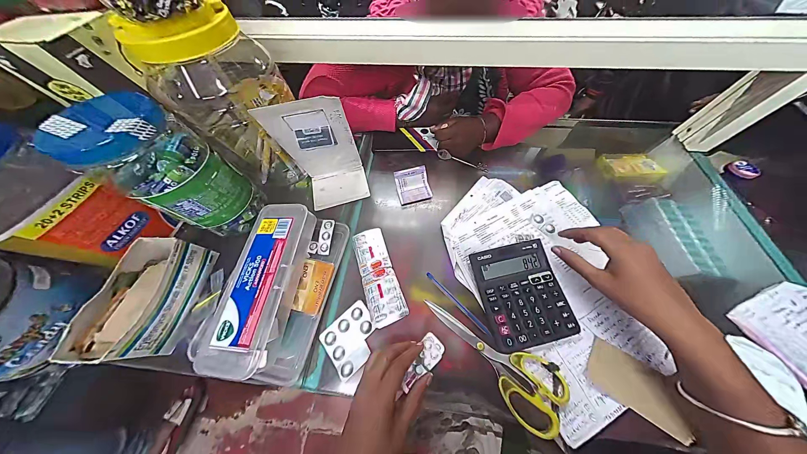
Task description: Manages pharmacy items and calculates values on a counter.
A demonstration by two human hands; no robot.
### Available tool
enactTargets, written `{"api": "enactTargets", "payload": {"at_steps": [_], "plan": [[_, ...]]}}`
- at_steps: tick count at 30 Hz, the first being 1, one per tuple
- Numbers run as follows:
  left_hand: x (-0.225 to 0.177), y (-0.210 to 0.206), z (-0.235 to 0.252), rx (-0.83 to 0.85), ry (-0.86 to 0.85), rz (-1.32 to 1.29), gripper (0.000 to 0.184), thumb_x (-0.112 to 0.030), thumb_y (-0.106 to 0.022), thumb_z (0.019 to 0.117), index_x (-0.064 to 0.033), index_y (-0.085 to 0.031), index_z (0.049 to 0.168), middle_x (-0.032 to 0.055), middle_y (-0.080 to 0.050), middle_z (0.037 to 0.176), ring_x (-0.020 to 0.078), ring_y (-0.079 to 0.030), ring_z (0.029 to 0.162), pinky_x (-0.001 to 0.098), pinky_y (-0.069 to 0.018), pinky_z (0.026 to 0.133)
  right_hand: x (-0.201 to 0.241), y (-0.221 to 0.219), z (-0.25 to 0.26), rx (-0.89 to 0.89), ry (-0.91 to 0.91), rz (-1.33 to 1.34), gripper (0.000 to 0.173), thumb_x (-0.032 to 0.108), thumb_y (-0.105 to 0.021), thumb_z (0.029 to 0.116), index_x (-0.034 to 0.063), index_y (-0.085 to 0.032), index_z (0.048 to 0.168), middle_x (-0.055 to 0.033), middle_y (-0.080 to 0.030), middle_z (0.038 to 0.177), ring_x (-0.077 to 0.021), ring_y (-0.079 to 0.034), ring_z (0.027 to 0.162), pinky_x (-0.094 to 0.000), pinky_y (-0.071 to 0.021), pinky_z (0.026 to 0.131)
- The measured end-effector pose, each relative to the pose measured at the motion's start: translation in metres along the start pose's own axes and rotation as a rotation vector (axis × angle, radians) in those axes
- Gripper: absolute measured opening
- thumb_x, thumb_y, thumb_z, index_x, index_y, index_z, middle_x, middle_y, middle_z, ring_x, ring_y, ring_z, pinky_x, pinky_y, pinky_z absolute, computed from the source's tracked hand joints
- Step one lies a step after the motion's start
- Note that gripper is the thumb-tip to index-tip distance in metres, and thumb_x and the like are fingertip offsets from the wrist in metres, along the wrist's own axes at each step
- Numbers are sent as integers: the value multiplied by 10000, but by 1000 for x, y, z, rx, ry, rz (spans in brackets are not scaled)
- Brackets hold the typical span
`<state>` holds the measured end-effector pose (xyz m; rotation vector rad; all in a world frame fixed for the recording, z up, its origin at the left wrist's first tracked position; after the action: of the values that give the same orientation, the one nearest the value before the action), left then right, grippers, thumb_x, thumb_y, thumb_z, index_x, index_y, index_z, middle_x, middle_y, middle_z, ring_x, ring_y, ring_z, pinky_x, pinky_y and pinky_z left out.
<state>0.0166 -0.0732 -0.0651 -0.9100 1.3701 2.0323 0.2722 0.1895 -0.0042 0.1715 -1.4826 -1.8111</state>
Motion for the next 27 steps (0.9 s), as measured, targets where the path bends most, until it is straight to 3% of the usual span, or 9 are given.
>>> {"api": "enactTargets", "payload": {"at_steps": [2, 5, 10, 13, 15, 19, 22, 24, 27], "plan": [[-1, -8, 2, 34, -78, 148, 289, -164, -702, 915, -12, -742, 1158, 172, -724, 1164, 313, -687, 1094, 407, -542, 970, 1, 3, -7, -3, -4, -21, 459, 421, -584, 979, 14, -743, 1119, -208, -736, 1049, -412, -699, 968, -603, -530, 852], [2, -4, 8, 35, -114, 197, 293, -213, -688, 937, -43, -747, 1168, 164, -714, 1194, 332, -676, 1108, 465, -540, 951, -4, 0, -9, 55, -39, -2, 419, 373, -596, 995, 4, -737, 1137, -219, -733, 1068, -424, -700, 991, -610, -527, 880], [-9, 17, 32, -27, -213, 222, 269, -208, -667, 959, -19, -750, 1133, 173, -726, 1152, 314, -674, 1080, 417, -527, 959, 10, -24, -21, 236, -146, 307, 410, 225, -523, 1053, 9, -594, 1394, -207, -680, 1227, -279, -700, 1043, -402, -573, 898], [-22, 6, 45, 20, -237, 126, 283, -199, -682, 953, -16, -740, 1161, 183, -716, 1172, 281, -655, 1115, 352, -505, 993, 17, -26, -34, 270, -148, 443, 447, 204, -482, 1059, 55, -520, 1478, -159, -633, 1337, -196, -669, 1127, -324, -560, 942], [-29, -10, 52, 66, -249, 84, 333, -238, -677, 953, -23, -728, 1202, 194, -698, 1217, 292, -654, 1137, 373, -521, 983, 9, -14, -39, 233, -183, 516, 438, 184, -446, 1071, 51, -498, 1486, -143, -639, 1351, -169, -682, 1128, -313, -573, 928], [-41, -41, 81, 107, -284, 154, 491, -380, -625, 964, -21, -677, 1294, 221, -644, 1322, 405, -645, 1163, 548, -529, 952, -20, 32, -64, 14, -255, 332, 378, 232, -456, 1075, 58, -632, 1361, -116, -703, 1251, -141, -693, 1081, -291, -561, 918], [-45, -61, 105, 111, -317, 262, 543, -400, -566, 987, 19, -644, 1323, 263, -622, 1338, 483, -628, 1162, 634, -506, 920, -26, 51, -100, 29, -270, 202, 331, 258, -546, 1036, 27, -710, 1208, -120, -746, 1043, -184, -716, 939, -351, -576, 855], [-43, -70, 122, 109, -296, 321, 515, -344, -574, 983, 38, -641, 1322, 272, -641, 1291, 504, -637, 1107, 636, -518, 867, -23, 49, -118, 70, -276, 165, 293, 250, -592, 1002, 29, -739, 1125, -106, -746, 957, -209, -717, 868, -393, -583, 808], [-36, -81, 140, 139, -186, 270, 406, -146, -628, 978, 56, -625, 1330, 295, -654, 1136, 501, -646, 1007, 619, -527, 858, -15, 33, -132, 97, -286, 139, 264, 225, -674, 930, 35, -747, 1098, -101, -735, 911, -263, -712, 854, -461, -580, 808]]}}
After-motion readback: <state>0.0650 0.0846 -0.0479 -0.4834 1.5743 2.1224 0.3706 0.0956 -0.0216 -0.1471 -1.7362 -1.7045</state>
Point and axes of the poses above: each hand's wrist, its own z-axis towards the middle knuckle, its own y-axis out of the back of the hand, x = y × z, the point moved 6 cm from there along z, towards the middle knuckle
